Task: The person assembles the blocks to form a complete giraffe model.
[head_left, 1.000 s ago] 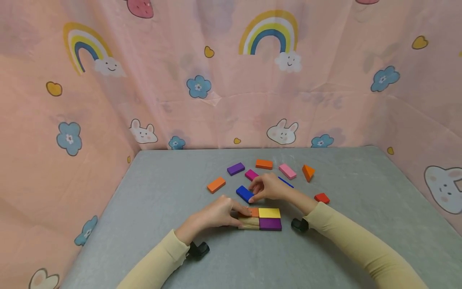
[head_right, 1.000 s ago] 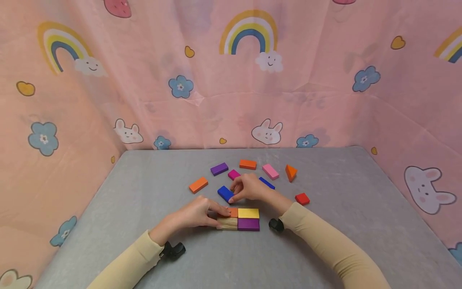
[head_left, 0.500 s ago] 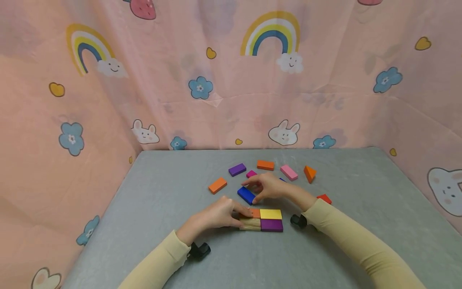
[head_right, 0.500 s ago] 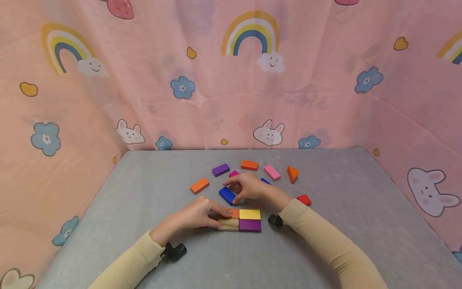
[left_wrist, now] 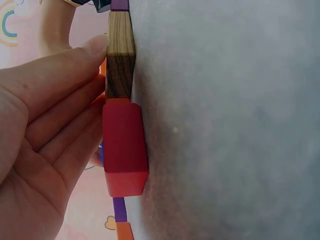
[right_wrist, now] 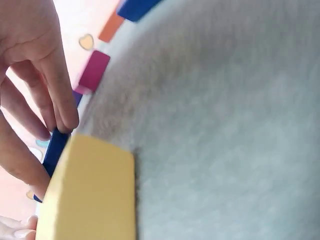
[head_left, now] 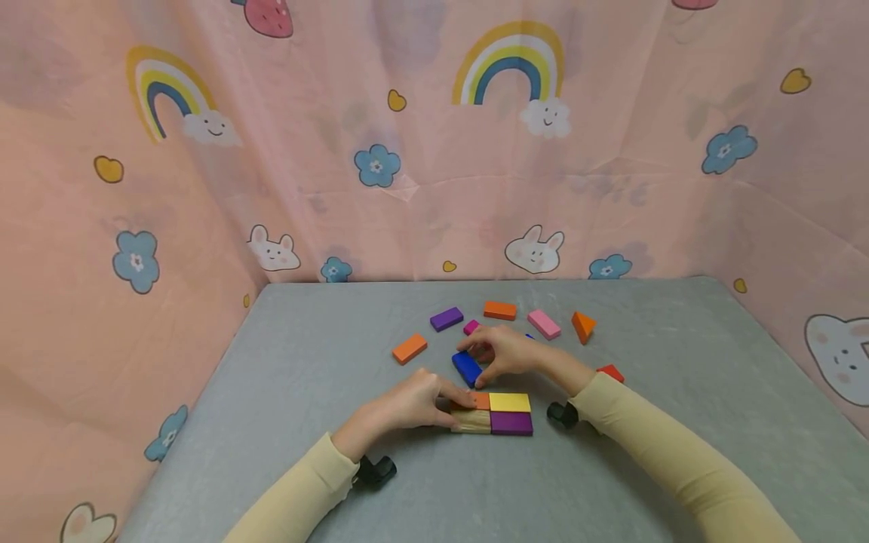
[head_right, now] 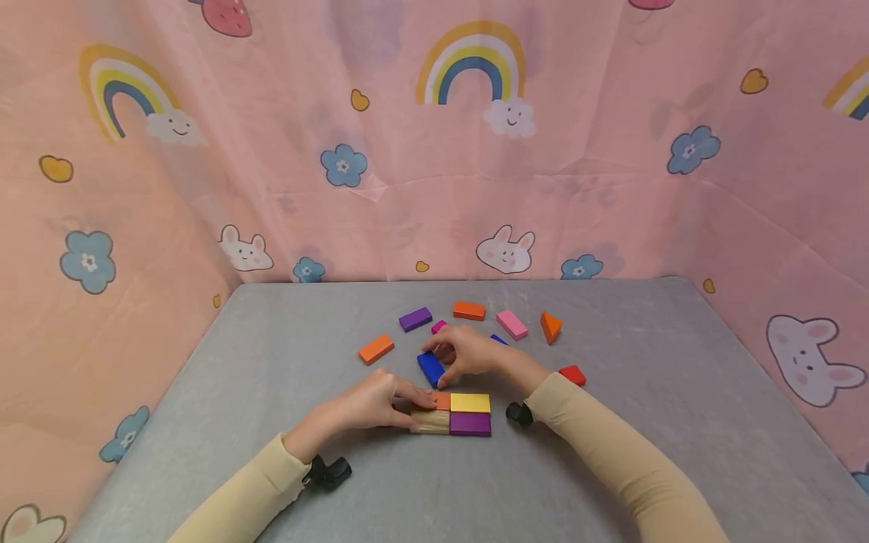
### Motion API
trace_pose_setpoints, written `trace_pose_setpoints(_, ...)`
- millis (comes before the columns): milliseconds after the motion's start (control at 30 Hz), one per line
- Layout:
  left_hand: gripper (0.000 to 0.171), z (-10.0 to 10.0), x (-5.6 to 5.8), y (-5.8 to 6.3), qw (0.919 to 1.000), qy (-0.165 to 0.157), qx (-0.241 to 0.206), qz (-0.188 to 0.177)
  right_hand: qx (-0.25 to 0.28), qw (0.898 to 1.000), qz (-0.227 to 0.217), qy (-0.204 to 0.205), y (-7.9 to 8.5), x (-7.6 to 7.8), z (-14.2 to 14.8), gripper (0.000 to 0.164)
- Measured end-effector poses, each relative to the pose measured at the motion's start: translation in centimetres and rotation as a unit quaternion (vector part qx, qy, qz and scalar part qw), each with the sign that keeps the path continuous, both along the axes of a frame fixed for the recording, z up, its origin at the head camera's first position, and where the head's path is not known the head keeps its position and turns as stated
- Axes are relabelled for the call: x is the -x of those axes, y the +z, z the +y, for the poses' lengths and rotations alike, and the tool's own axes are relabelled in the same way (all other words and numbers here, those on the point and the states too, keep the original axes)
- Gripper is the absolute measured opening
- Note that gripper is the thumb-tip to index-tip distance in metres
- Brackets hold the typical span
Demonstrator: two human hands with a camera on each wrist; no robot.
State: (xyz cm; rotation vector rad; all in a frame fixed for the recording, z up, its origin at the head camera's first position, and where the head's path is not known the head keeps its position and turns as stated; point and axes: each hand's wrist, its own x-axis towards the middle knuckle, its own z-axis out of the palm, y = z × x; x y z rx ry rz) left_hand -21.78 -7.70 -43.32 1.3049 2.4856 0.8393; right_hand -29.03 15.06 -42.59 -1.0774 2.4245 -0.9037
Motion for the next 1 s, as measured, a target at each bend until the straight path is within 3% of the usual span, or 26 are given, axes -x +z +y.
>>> trace_pose_setpoints(200,0.035,0.1,0.1,0.0,1.0000,-0.003,-0.002,0.001,-0.001,0.998,0.048,-0.032,1.5,-1.2,1.8,0.056)
trace_pose_setpoints(600,0.035,0.0,0.0,0.0,1.0000,-0.003,-0.003,-0.002,0.005,0.994,0.094,-0.061,3.9,-4.6,5.6,0.059)
trace_pose_setpoints(767,0.035,0.0,0.1,-0.1,0.9999,-0.007,-0.011,0.003,0.014,0.993,0.088,-0.080,3.8,-6.3,6.5,0.059)
trace_pose_setpoints(1000,0.036,-0.1,0.1,-0.2,0.9999,-0.007,-0.009,0.002,0.008,0.988,0.098,-0.116,2.2,-9.2,7.2,0.060)
